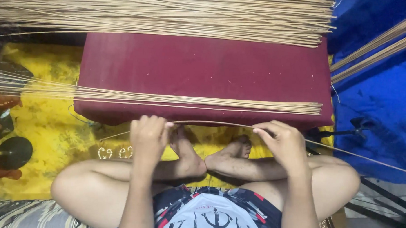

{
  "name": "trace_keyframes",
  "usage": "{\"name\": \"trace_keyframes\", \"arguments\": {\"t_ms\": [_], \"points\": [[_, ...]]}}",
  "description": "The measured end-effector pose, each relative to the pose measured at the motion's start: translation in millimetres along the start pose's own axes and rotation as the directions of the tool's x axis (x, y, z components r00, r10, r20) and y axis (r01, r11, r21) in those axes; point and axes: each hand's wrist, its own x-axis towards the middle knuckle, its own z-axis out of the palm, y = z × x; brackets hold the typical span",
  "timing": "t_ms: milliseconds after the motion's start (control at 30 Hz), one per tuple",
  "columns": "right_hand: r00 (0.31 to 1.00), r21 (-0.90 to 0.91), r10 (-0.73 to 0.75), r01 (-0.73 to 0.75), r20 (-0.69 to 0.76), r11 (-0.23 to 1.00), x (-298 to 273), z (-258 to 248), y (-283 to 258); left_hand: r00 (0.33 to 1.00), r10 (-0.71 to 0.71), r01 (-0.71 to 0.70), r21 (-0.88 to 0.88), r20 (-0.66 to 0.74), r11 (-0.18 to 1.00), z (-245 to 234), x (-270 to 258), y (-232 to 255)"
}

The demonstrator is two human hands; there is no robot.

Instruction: Bending and aligning thin wooden sticks into bundles on a low table while sitting on the floor.

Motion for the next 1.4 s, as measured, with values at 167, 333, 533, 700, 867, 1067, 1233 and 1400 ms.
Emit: {"name": "trace_keyframes", "arguments": {"t_ms": [167, 333, 533, 700, 867, 1067, 1233, 1400], "points": [[0.999, 0.055, 0.028, -0.025, -0.047, 0.998, 2.0, -8.9, 25.8, 0.996, -0.093, 0.094, 0.082, -0.019, 0.992, -19.6, -0.8, -24.1], [0.996, -0.047, -0.036, 0.033, -0.081, 0.998, 4.2, -8.1, 32.1, 0.996, -0.076, 0.073, -0.052, -0.048, 0.996, -29.9, 10.9, 2.6], [0.991, -0.111, -0.116, 0.108, -0.067, 0.988, 5.0, -8.9, 35.8, 0.999, -0.022, 0.018, -0.088, -0.044, 0.996, -44.0, 11.8, -0.9], [0.984, -0.187, -0.156, 0.139, -0.080, 0.972, 1.9, -2.8, 32.8, 0.998, -0.007, 0.000, -0.100, -0.070, 0.995, -55.2, 12.1, -2.7], [0.977, -0.225, -0.204, 0.186, -0.060, 0.956, -0.2, 11.6, 25.0, 0.999, 0.016, -0.018, -0.086, -0.027, 0.996, -54.6, 12.0, 0.1], [0.934, -0.202, -0.356, 0.346, -0.016, 0.916, 5.9, 43.3, -38.7, 0.993, 0.087, -0.077, -0.120, 0.078, 0.990, -19.1, 16.4, 55.5], [0.943, -0.177, -0.331, 0.322, -0.024, 0.930, 17.7, 26.9, 2.0, 0.995, 0.043, -0.042, -0.011, 0.088, 0.999, -27.4, 14.4, 3.4], [0.962, -0.147, -0.224, 0.202, -0.154, 0.968, 25.7, 10.1, 39.0, 0.999, -0.037, 0.036, 0.209, 0.001, 0.977, -11.7, 9.7, -21.7]]}}
